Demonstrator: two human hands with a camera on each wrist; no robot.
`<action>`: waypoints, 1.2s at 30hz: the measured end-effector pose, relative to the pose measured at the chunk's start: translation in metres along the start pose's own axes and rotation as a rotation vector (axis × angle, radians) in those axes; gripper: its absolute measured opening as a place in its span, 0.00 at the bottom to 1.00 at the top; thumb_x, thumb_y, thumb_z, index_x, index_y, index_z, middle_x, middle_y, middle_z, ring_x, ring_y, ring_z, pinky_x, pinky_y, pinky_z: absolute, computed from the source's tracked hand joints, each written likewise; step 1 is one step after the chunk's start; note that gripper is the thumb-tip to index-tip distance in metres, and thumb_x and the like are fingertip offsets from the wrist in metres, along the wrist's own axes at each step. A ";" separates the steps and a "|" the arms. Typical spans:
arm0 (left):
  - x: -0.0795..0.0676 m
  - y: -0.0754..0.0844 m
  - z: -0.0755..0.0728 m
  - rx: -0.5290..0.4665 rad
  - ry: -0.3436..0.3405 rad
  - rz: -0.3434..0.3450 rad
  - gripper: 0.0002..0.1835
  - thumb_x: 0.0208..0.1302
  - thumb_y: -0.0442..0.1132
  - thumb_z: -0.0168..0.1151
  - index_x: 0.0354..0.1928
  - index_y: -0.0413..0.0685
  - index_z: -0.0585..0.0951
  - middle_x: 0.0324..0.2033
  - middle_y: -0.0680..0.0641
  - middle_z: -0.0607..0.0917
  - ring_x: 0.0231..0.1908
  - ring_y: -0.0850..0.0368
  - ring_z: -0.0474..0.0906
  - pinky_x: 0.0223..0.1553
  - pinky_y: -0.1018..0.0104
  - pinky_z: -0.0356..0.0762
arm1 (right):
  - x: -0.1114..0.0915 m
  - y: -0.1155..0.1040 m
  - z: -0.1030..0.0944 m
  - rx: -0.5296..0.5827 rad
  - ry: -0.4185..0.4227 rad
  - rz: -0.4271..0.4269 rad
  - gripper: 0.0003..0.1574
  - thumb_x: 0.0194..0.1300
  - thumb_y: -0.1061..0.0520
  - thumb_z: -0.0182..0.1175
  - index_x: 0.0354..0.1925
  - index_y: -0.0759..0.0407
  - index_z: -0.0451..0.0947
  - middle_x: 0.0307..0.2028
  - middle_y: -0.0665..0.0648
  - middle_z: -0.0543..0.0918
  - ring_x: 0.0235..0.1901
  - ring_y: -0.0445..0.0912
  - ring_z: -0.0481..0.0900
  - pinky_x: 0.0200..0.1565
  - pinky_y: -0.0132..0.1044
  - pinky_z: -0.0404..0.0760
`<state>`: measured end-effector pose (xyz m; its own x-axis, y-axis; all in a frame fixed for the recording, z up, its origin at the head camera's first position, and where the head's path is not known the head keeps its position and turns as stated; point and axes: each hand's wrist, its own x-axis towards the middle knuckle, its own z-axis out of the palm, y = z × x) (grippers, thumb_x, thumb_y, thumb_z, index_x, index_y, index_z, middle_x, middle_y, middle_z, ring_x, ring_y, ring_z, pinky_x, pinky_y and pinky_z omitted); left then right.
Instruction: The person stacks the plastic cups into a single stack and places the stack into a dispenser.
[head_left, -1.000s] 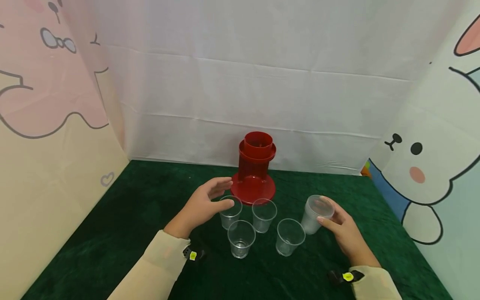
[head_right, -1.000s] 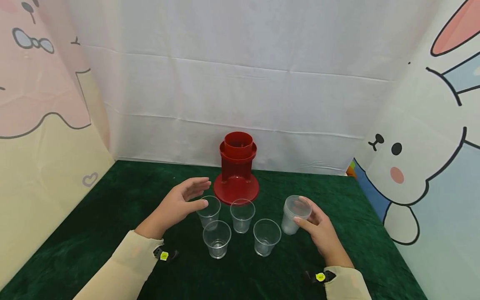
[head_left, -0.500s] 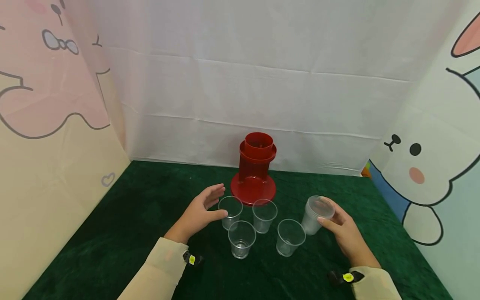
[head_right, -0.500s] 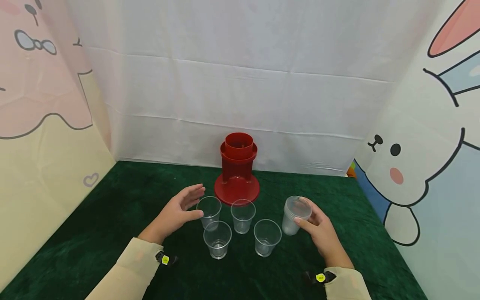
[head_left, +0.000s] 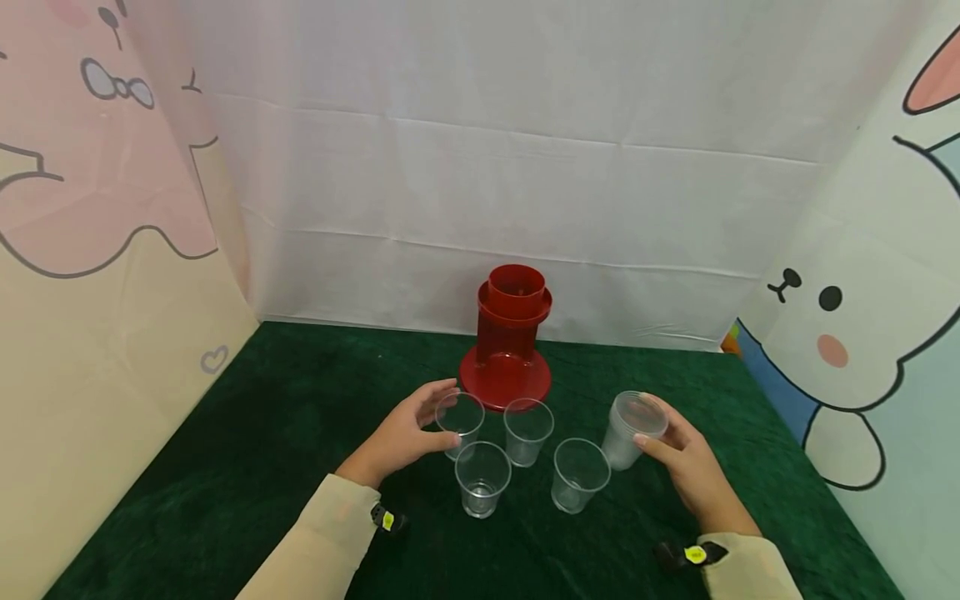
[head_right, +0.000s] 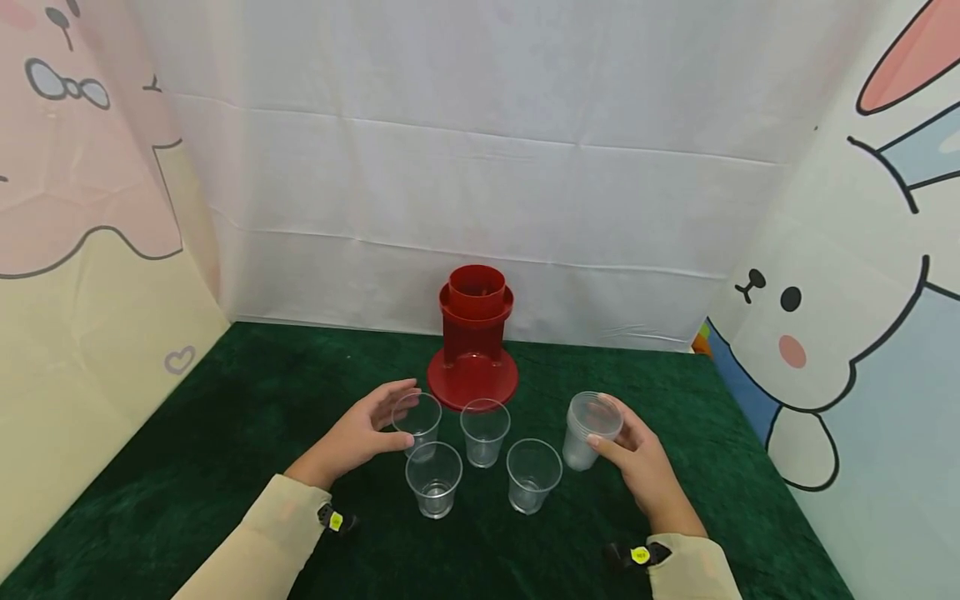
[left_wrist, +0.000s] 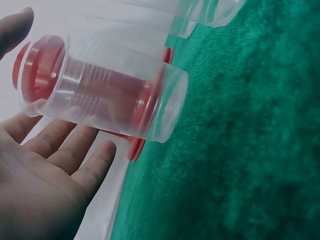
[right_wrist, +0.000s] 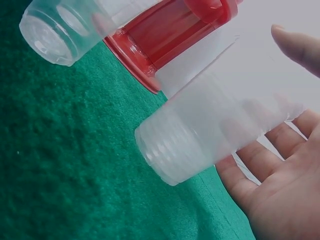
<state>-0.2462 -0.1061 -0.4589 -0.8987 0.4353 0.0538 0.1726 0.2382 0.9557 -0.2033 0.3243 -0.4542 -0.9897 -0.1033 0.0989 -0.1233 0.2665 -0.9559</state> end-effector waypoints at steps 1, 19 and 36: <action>0.000 0.001 0.001 -0.001 0.000 -0.007 0.41 0.66 0.39 0.72 0.77 0.53 0.63 0.72 0.49 0.72 0.72 0.49 0.66 0.72 0.45 0.61 | 0.000 0.000 0.000 0.000 0.000 0.003 0.38 0.78 0.54 0.59 0.78 0.56 0.58 0.72 0.66 0.67 0.62 0.39 0.73 0.55 0.28 0.75; 0.002 0.001 0.005 -0.017 -0.002 -0.011 0.36 0.67 0.37 0.70 0.74 0.51 0.67 0.68 0.45 0.76 0.69 0.48 0.71 0.70 0.44 0.64 | 0.000 -0.001 0.000 0.020 -0.009 -0.002 0.37 0.78 0.55 0.58 0.78 0.57 0.58 0.72 0.65 0.67 0.63 0.42 0.72 0.55 0.27 0.75; 0.003 0.002 0.003 -0.045 0.000 -0.003 0.39 0.65 0.38 0.72 0.75 0.48 0.65 0.67 0.40 0.75 0.67 0.46 0.73 0.68 0.46 0.68 | -0.001 0.002 -0.002 0.018 -0.020 -0.020 0.37 0.79 0.56 0.57 0.79 0.56 0.58 0.73 0.64 0.67 0.64 0.40 0.71 0.56 0.26 0.73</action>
<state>-0.2478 -0.1019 -0.4577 -0.8992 0.4345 0.0508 0.1517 0.2007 0.9678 -0.2026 0.3268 -0.4559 -0.9854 -0.1277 0.1122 -0.1412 0.2468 -0.9587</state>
